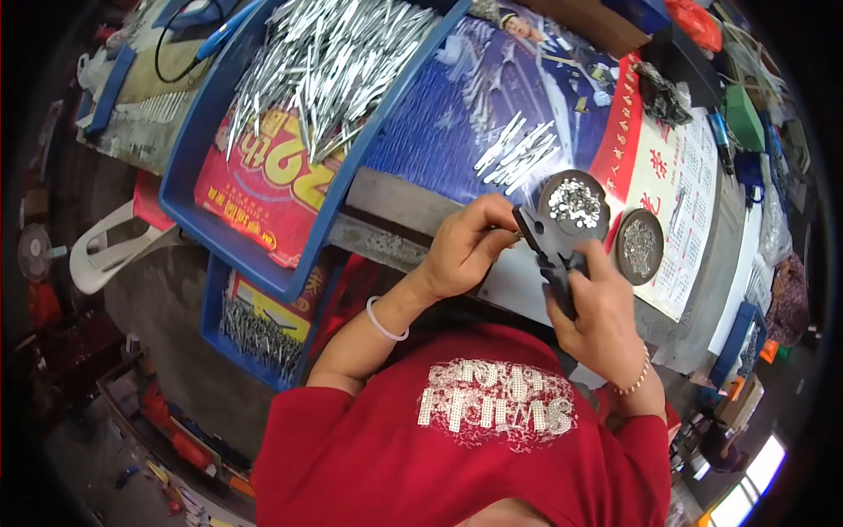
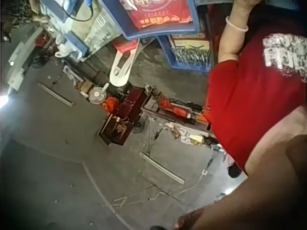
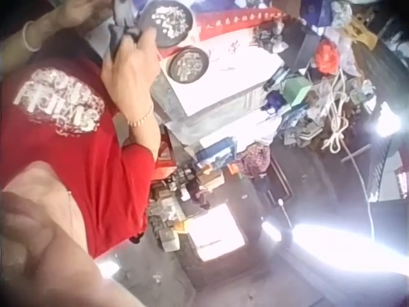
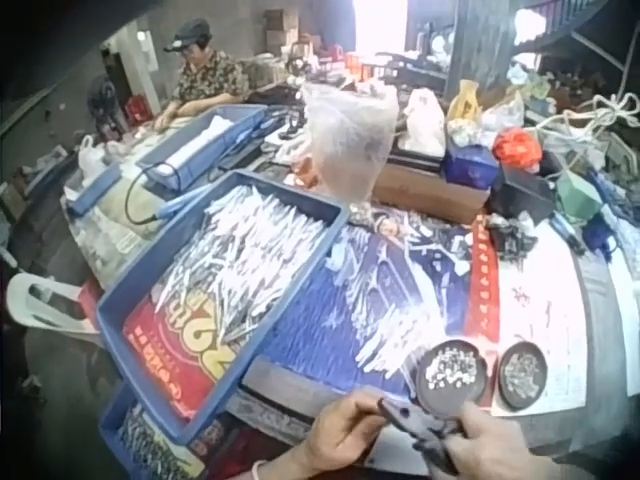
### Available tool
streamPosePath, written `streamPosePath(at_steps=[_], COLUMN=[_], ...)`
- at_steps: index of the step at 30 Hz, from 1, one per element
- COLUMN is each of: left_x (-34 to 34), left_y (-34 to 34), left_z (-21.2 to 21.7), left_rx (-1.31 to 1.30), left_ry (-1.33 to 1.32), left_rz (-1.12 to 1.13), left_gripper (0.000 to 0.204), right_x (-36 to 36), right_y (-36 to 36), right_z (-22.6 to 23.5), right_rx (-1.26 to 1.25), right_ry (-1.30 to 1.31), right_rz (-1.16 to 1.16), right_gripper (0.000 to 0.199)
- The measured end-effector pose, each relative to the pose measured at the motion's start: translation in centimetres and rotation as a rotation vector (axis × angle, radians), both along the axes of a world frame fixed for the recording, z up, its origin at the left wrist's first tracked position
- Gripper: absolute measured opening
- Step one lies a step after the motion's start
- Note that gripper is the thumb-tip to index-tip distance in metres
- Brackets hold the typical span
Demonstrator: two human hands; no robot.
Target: The recorder uses pliers to assemble or crimp small metal pins and rings at a cluttered workshop workbench.
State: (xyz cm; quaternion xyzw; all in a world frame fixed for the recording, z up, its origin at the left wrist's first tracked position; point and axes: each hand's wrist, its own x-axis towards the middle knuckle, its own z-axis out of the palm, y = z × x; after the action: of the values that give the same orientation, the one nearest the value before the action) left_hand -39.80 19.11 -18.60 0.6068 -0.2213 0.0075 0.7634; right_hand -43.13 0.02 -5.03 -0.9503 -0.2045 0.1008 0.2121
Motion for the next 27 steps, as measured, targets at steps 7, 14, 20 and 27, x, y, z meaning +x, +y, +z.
streamPosePath(at_steps=[7, 14, 20, 27], left_x=[-2.1, -3.5, -4.0, -4.2], left_y=[0.2, 0.0, -0.9, -1.4], left_z=[1.1, 3.1, 3.6, 4.1], left_rx=[-0.321, -0.328, -0.237, -0.151], left_ry=[0.362, 0.716, 0.702, 0.69], left_rz=[-0.099, -0.154, -0.15, -0.139], left_gripper=[0.011, 0.014, 0.014, 0.014], right_x=[-1.5, -3.2, -3.6, -4.0], right_y=[-1.6, -2.9, -3.7, -4.4], right_z=[-0.6, -1.6, -1.7, -1.5], right_rx=[0.131, -0.005, -0.029, -0.029], right_ry=[0.008, 0.024, 0.089, 0.078], right_rz=[-0.089, 0.031, 0.07, 0.082], right_gripper=[0.025, 0.03, 0.039, 0.043])
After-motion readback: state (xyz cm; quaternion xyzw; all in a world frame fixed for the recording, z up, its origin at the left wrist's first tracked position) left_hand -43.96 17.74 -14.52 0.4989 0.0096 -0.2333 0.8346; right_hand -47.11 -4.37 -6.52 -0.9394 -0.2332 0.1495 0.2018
